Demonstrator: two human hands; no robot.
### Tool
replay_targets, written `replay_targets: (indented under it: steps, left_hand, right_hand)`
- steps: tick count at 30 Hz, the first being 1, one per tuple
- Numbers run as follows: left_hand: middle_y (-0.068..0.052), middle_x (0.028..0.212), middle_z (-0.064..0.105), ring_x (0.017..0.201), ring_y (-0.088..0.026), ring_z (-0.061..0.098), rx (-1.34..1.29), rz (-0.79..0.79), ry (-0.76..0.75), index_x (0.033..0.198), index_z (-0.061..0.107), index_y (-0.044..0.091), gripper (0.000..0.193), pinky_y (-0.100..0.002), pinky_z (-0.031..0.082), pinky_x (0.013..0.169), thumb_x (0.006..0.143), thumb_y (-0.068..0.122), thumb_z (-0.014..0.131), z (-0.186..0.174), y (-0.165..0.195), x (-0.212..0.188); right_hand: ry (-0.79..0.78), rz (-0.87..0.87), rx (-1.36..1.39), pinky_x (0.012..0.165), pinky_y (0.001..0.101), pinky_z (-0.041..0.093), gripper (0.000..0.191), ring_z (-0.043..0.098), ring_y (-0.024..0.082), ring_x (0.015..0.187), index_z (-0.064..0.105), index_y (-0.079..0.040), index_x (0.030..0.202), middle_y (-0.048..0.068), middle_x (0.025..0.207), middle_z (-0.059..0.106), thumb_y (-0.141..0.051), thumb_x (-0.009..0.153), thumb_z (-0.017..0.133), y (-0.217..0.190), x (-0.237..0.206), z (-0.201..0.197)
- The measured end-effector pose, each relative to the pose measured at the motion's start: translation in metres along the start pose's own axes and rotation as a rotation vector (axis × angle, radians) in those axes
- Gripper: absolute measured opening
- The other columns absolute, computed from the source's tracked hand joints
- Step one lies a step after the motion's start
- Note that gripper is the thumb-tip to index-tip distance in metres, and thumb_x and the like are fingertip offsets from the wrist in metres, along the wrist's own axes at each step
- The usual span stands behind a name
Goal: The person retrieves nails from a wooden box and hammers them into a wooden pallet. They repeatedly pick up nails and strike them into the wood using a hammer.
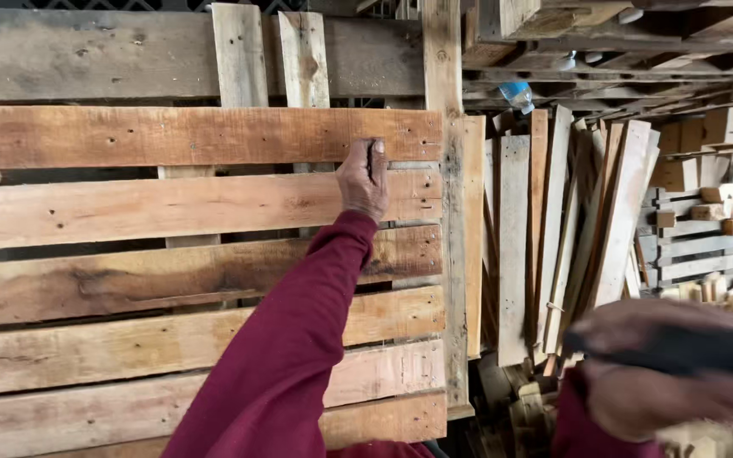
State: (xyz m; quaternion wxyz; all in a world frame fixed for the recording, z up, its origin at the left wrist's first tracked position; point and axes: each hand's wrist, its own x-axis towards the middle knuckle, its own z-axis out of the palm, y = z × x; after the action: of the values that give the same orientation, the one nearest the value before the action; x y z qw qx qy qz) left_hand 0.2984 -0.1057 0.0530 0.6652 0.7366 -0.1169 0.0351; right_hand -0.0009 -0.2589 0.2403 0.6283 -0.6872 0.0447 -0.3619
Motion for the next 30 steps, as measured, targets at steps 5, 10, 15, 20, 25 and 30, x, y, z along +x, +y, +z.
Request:
replay_targets:
  steps: [5, 10, 15, 20, 25, 30]
  left_hand:
    - [-0.008, 0.092, 0.07, 0.077, -0.015, 0.067, -0.019, 0.071, -0.02, 0.131, 0.066, 0.003, 0.033, -0.031, 0.061, 0.074, 0.112, 0.024, 0.048, -0.005, 0.003, 0.0]
    - [-0.009, 0.094, 0.069, 0.075, -0.014, 0.068, -0.075, -0.015, 0.009, 0.137, 0.059, 0.002, 0.036, -0.03, 0.06, 0.068, 0.111, 0.024, 0.046, -0.008, 0.005, 0.01]
    - [-0.007, 0.085, 0.07, 0.074, -0.013, 0.069, -0.018, -0.002, 0.047, 0.114, 0.063, 0.004, 0.019, -0.031, 0.057, 0.067, 0.112, 0.019, 0.052, -0.002, 0.001, 0.002]
    - [-0.009, 0.082, 0.064, 0.07, -0.014, 0.063, -0.118, 0.008, 0.022, 0.11, 0.06, 0.004, 0.013, -0.031, 0.055, 0.064, 0.111, 0.015, 0.053, -0.003, 0.008, 0.006]
    - [-0.008, 0.08, 0.063, 0.068, -0.014, 0.064, -0.063, 0.061, 0.048, 0.11, 0.058, 0.003, 0.011, -0.032, 0.055, 0.065, 0.107, 0.013, 0.055, -0.011, 0.016, 0.013]
    - [-0.004, 0.091, 0.074, 0.074, -0.009, 0.07, -0.279, -0.038, 0.034, 0.118, 0.063, 0.007, 0.021, -0.03, 0.059, 0.068, 0.102, 0.019, 0.067, -0.015, 0.011, 0.004]
  right_hand:
    - [0.096, 0.24, -0.205, 0.042, 0.0294, 0.045, 0.039, 0.048, 0.014, 0.051, 0.065, -0.006, 0.109, 0.004, 0.07, 0.055, -0.043, 0.107, 0.053, 0.039, -0.038, 0.062]
    - [0.063, 1.133, -0.543, 0.04, 0.0293, 0.045, 0.037, 0.048, 0.012, 0.05, 0.067, -0.009, 0.107, 0.001, 0.067, 0.055, -0.043, 0.101, 0.052, 0.071, -0.081, 0.061]
    - [-0.01, -0.049, 0.047, 0.042, 0.0293, 0.045, 0.037, 0.048, 0.012, 0.052, 0.067, -0.008, 0.105, 0.001, 0.068, 0.056, -0.043, 0.101, 0.055, -0.017, 0.028, 0.021]
    - [0.063, 0.554, -0.363, 0.044, 0.0294, 0.045, 0.037, 0.048, 0.012, 0.053, 0.066, -0.007, 0.104, 0.001, 0.069, 0.056, -0.043, 0.1, 0.057, 0.031, -0.024, 0.094]
    - [0.206, 1.283, -0.536, 0.043, 0.0329, 0.05, 0.033, 0.056, 0.015, 0.05, 0.066, -0.013, 0.103, 0.005, 0.066, 0.061, -0.042, 0.091, 0.059, 0.072, -0.122, 0.058]
    - [0.092, 0.812, -0.253, 0.047, 0.0262, 0.047, 0.038, 0.053, 0.008, 0.054, 0.055, -0.007, 0.094, -0.002, 0.068, 0.057, -0.044, 0.101, 0.061, 0.072, -0.124, 0.048]
